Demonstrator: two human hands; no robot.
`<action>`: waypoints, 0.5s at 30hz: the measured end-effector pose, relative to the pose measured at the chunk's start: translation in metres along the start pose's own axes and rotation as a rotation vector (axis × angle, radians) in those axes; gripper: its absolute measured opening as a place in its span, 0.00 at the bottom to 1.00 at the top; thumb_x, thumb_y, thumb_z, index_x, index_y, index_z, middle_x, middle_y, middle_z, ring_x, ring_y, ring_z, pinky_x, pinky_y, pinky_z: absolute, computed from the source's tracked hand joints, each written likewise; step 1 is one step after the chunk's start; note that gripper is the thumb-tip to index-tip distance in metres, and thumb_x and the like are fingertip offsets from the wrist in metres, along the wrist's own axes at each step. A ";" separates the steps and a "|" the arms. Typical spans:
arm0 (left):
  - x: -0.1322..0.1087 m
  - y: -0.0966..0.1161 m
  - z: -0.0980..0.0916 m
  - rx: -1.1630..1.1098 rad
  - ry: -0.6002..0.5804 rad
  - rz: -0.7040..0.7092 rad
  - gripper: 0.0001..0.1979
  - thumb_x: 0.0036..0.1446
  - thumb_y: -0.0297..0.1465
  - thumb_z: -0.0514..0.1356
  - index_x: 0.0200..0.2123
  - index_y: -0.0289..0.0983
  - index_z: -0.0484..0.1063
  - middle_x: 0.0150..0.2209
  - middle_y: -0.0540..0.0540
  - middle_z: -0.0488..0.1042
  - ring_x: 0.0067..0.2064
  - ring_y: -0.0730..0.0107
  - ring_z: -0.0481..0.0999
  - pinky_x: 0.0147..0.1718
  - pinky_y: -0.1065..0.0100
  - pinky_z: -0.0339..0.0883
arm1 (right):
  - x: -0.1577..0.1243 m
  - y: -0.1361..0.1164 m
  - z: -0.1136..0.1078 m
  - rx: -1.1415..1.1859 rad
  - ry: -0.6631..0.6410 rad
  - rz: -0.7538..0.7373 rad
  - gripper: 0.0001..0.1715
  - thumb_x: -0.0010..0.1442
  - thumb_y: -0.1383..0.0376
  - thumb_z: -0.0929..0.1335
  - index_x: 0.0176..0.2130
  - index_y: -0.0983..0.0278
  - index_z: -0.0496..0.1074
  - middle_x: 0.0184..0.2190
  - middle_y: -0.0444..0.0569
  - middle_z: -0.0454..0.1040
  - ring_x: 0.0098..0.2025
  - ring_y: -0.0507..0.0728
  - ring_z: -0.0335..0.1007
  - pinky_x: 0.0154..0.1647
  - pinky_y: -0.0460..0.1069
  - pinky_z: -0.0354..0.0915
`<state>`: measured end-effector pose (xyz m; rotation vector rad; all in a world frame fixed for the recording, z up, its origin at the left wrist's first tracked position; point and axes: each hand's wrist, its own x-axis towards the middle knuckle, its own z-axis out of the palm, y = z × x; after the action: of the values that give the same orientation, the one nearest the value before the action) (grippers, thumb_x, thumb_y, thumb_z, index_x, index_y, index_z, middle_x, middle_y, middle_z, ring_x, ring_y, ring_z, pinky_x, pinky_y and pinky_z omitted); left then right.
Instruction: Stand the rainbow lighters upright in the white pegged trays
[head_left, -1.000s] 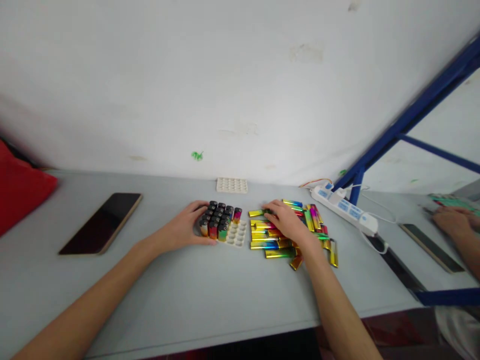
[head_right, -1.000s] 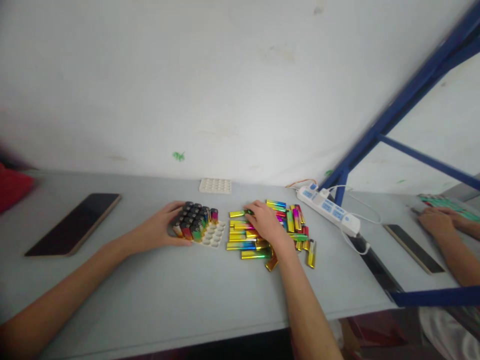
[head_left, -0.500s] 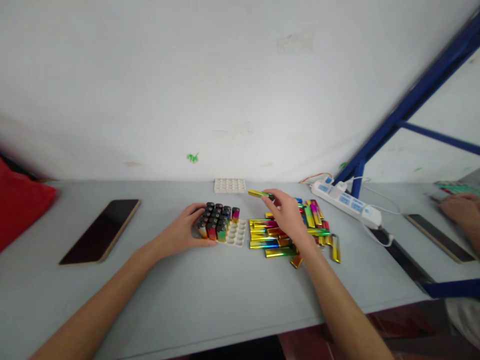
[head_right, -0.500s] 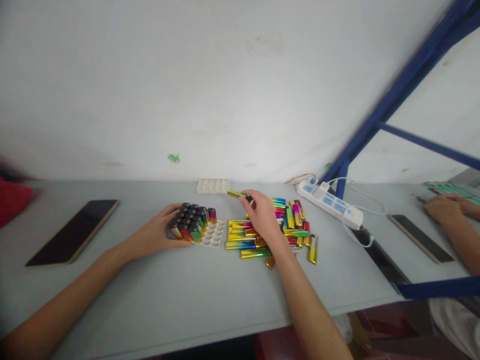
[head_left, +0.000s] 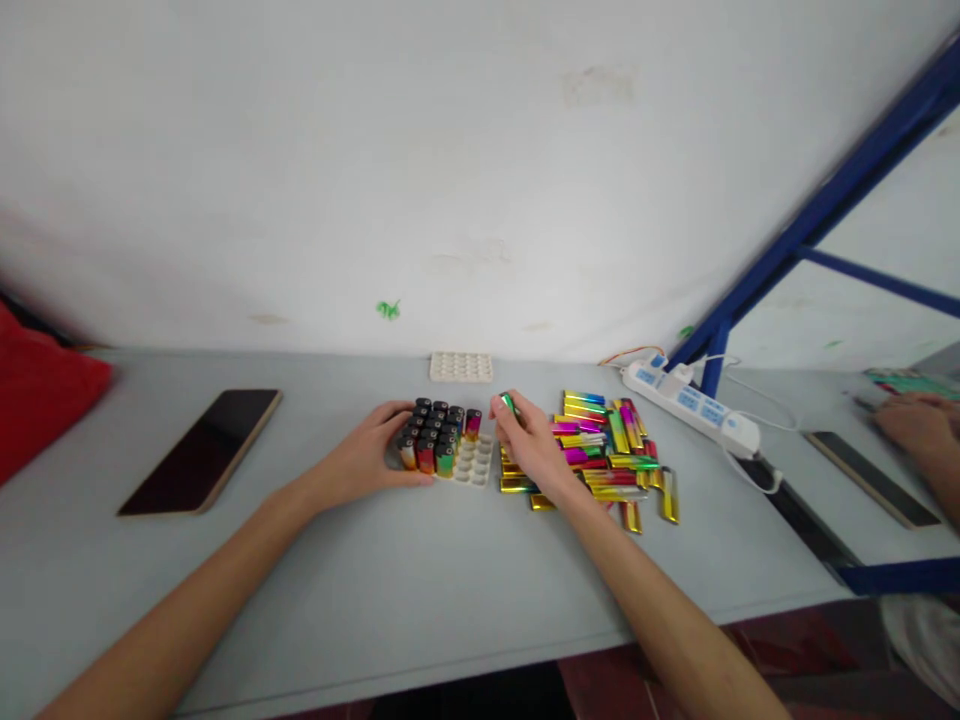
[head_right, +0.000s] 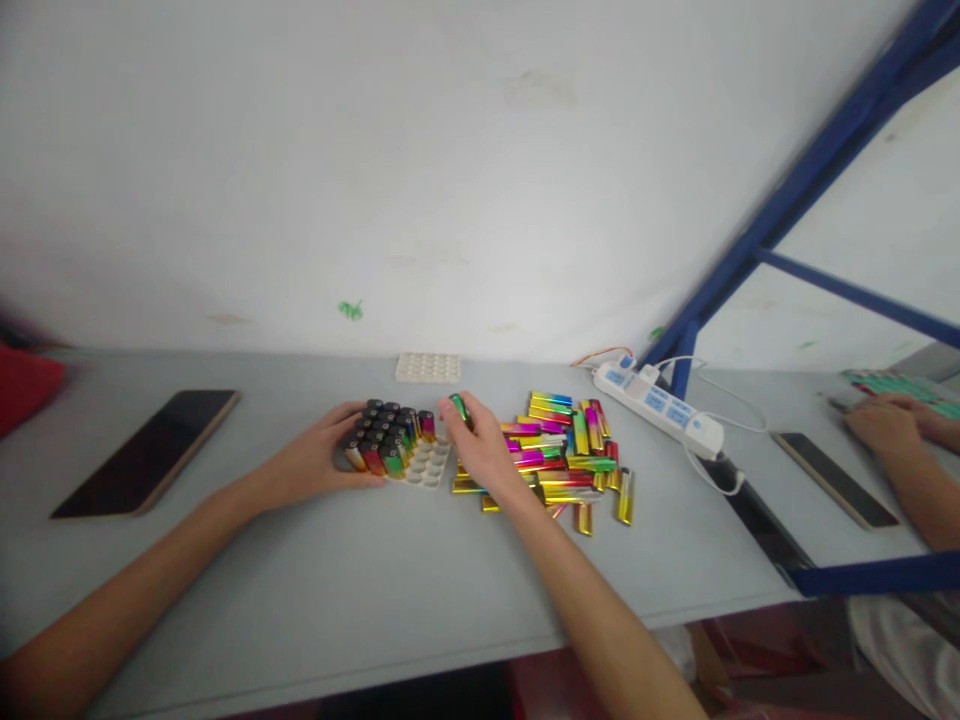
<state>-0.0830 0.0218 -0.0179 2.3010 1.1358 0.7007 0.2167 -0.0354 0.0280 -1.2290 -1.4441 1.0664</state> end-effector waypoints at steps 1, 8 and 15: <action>0.000 0.000 0.000 -0.010 -0.001 -0.002 0.48 0.49 0.61 0.82 0.66 0.42 0.82 0.74 0.33 0.78 0.74 0.31 0.79 0.80 0.37 0.71 | -0.001 0.001 0.001 -0.072 0.033 -0.031 0.39 0.71 0.26 0.66 0.34 0.55 0.64 0.24 0.37 0.58 0.27 0.54 0.54 0.27 0.49 0.53; 0.001 0.005 -0.003 -0.025 -0.014 -0.006 0.47 0.48 0.60 0.84 0.66 0.44 0.82 0.74 0.35 0.79 0.75 0.32 0.79 0.80 0.39 0.71 | -0.004 0.005 0.004 -0.335 0.137 -0.064 0.33 0.70 0.40 0.65 0.24 0.54 0.53 0.21 0.39 0.54 0.28 0.53 0.52 0.31 0.51 0.48; 0.001 0.010 -0.007 0.002 -0.043 -0.020 0.47 0.50 0.55 0.84 0.68 0.41 0.80 0.75 0.34 0.77 0.75 0.33 0.78 0.81 0.39 0.70 | -0.002 0.003 -0.005 -0.357 0.178 -0.114 0.31 0.75 0.41 0.65 0.28 0.55 0.57 0.23 0.39 0.60 0.30 0.55 0.56 0.34 0.50 0.52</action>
<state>-0.0812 0.0190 -0.0060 2.2921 1.1395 0.6397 0.2218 -0.0371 0.0260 -1.4317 -1.5866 0.6212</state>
